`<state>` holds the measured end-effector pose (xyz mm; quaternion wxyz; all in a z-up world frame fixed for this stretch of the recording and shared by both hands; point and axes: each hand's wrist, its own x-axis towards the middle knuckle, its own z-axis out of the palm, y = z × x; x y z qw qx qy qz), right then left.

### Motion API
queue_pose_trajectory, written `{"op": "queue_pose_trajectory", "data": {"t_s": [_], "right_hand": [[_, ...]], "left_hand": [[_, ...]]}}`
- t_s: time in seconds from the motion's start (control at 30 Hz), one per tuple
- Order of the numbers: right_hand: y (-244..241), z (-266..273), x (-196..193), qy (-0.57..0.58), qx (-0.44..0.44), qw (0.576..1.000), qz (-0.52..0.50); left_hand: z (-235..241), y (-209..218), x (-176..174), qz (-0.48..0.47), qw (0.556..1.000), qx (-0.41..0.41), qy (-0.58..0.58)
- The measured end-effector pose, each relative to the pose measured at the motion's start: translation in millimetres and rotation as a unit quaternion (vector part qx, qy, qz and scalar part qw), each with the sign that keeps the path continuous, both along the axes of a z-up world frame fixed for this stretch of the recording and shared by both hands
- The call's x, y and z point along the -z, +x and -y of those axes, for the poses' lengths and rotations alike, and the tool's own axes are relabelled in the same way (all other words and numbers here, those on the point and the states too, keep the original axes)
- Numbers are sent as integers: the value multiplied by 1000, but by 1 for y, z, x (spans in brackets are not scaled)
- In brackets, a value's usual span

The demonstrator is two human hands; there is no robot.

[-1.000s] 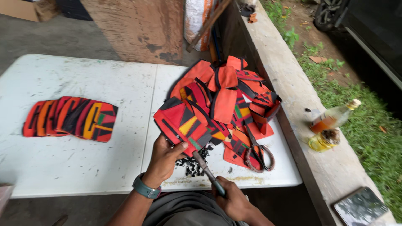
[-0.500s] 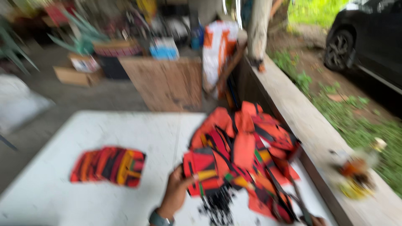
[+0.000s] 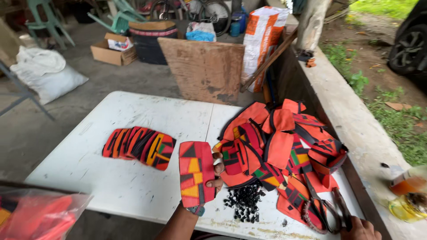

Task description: The person assembles small patterned pouches by attaching zipper pulls with pliers and trimming excess fabric with scissors. They handle each pouch individually, secure the zipper pull, and place finished units on a growing stack on the table.

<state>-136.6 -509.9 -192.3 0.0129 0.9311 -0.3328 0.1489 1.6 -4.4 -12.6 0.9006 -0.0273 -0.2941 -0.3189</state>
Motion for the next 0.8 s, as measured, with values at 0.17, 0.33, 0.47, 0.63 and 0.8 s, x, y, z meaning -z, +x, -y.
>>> {"op": "queue_pose_trajectory", "data": {"t_s": [0.17,0.33,0.47,0.63,0.8], "right_hand": [[-6,7,5,-36,-60,998,6],[-14,-3,-2,-35,-94,994,31],[-34,-12,-12,13,-95,995,2],[-42,-23,-23,48,-90,995,5],[-40,-29,-30,72,-96,993,10]], "left_hand": [[2,-1,18,4,996,63,-65],[-28,30,40,-85,971,-115,194],[-80,78,43,50,721,-493,484],[-170,111,62,260,8,-579,773],[-182,102,75,250,-76,-553,791]]}}
